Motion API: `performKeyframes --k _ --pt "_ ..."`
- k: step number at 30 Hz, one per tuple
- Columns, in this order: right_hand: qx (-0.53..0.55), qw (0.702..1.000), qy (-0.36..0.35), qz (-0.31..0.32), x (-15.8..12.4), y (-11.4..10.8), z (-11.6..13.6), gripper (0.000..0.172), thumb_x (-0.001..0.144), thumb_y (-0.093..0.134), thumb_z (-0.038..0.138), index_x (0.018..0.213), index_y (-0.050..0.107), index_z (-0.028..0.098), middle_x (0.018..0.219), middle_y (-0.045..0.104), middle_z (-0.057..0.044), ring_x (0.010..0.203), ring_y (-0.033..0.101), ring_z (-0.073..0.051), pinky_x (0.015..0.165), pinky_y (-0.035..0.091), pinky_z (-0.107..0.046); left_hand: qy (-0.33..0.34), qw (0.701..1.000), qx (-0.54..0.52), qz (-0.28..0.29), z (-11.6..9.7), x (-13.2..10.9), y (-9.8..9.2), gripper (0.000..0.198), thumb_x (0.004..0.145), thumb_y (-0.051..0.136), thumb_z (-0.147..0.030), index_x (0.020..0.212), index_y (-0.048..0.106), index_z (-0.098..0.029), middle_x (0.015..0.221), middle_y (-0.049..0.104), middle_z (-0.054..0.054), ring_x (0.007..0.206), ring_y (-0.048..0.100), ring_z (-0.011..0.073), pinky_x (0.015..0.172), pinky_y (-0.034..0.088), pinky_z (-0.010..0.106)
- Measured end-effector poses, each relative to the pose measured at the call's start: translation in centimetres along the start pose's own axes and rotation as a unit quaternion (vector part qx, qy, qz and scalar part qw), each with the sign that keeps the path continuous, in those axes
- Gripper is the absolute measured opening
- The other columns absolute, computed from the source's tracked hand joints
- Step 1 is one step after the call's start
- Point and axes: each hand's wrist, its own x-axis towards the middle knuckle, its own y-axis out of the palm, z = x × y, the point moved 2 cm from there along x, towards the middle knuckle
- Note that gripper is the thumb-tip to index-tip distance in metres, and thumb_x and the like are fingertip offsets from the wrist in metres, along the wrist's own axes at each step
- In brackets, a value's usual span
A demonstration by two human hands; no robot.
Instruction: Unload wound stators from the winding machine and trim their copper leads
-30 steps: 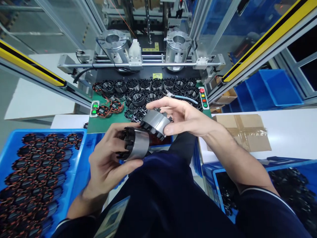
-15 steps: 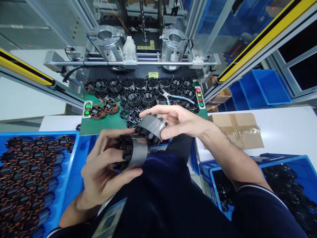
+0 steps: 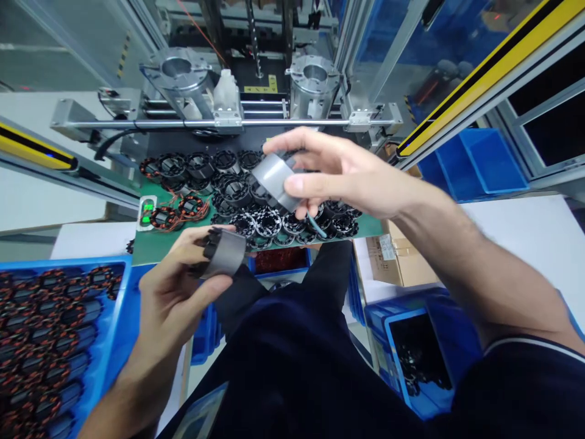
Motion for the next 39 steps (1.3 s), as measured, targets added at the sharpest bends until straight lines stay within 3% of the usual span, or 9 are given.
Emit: performKeyframes --k 6,10,13,16,20,25,28,31,39 --pt "-0.074 0.997 -0.016 0.015 2.5 -4.0 4.2 0.056 0.095 0.095 0.041 0.139 0.069 0.020 0.117 0.078 -0.004 0.087 0.078 -0.014 0.074 0.068 -0.026 -0.158 0.976 -0.140 -0.056 4.4 -0.2 -1.3 0.024 0.102 0.081 -0.046 0.101 0.073 -0.023 0.135 0.076 0.009 0.128 0.075 0.0328 0.106 0.062 0.040" --pt "-0.201 0.977 -0.052 -0.053 6.1 -8.9 4.9 0.065 0.085 0.103 0.046 0.138 0.072 0.023 0.126 0.076 -0.007 0.092 0.079 -0.019 0.079 0.069 -0.035 -0.238 0.950 -0.181 -0.091 6.9 0.2 -1.5 0.029 0.100 0.082 -0.052 0.110 0.078 -0.025 0.131 0.079 0.008 0.122 0.079 0.0339 0.107 0.063 0.041" --pt "-0.348 0.919 -0.090 -0.163 9.8 -14.9 4.9 0.068 0.079 0.106 0.056 0.130 0.075 0.024 0.124 0.078 -0.008 0.095 0.073 -0.020 0.088 0.067 -0.040 -0.258 0.945 -0.174 -0.097 8.1 0.5 -1.9 0.032 0.097 0.086 -0.052 0.117 0.080 -0.027 0.127 0.082 0.007 0.123 0.080 0.0323 0.106 0.063 0.036" --pt "-0.507 0.817 -0.084 -0.261 13.2 -20.5 4.4 0.071 0.075 0.105 0.063 0.127 0.077 0.023 0.120 0.083 -0.008 0.104 0.067 -0.023 0.109 0.060 -0.049 -0.293 0.931 -0.176 -0.131 9.0 0.5 -2.3 0.044 0.090 0.092 -0.058 0.118 0.079 -0.026 0.124 0.085 0.007 0.120 0.080 0.0310 0.106 0.063 0.033" --pt "-0.591 0.760 -0.022 -0.268 15.6 -24.5 3.0 0.076 0.076 0.101 0.062 0.134 0.077 0.020 0.130 0.084 -0.013 0.113 0.074 -0.032 0.115 0.060 -0.059 -0.342 0.897 -0.198 -0.196 8.9 1.1 -2.3 0.058 0.079 0.096 -0.067 0.114 0.076 -0.026 0.119 0.084 0.006 0.113 0.081 0.0297 0.098 0.067 0.032" --pt "-0.615 0.752 -0.028 -0.236 16.0 -25.2 2.3 0.074 0.079 0.092 0.062 0.140 0.076 0.026 0.141 0.083 -0.012 0.118 0.079 -0.041 0.107 0.068 -0.065 -0.353 0.885 -0.193 -0.233 5.7 3.1 -1.4 0.055 0.085 0.094 -0.068 0.116 0.067 -0.030 0.107 0.079 -0.001 0.103 0.080 0.0209 0.088 0.064 0.021" --pt "-0.636 0.742 -0.039 -0.209 15.9 -24.8 2.5 0.069 0.080 0.092 0.057 0.140 0.076 0.026 0.143 0.082 -0.011 0.117 0.079 -0.041 0.112 0.066 -0.067 -0.378 0.877 -0.217 -0.199 4.5 3.5 -0.7 0.073 0.077 0.096 -0.075 0.126 0.062 -0.033 0.109 0.080 0.000 0.103 0.081 0.0238 0.089 0.064 0.026" --pt "-0.660 0.722 -0.043 -0.204 16.0 -24.1 2.7 0.064 0.082 0.092 0.051 0.141 0.076 0.029 0.145 0.080 -0.011 0.122 0.077 -0.042 0.118 0.062 -0.070 -0.380 0.890 -0.190 -0.165 4.0 3.5 -0.3 0.080 0.070 0.102 -0.069 0.126 0.059 -0.033 0.117 0.080 0.002 0.104 0.080 0.0239 0.093 0.063 0.027" --pt "-0.679 0.714 -0.026 -0.166 17.7 -23.4 2.4 0.065 0.080 0.099 0.043 0.140 0.079 0.028 0.141 0.082 -0.011 0.123 0.078 -0.043 0.118 0.061 -0.067 -0.339 0.921 -0.106 -0.164 3.4 3.2 -0.4 0.076 0.080 0.098 -0.062 0.134 0.053 -0.035 0.126 0.071 0.001 0.093 0.079 0.0204 0.090 0.066 0.031"
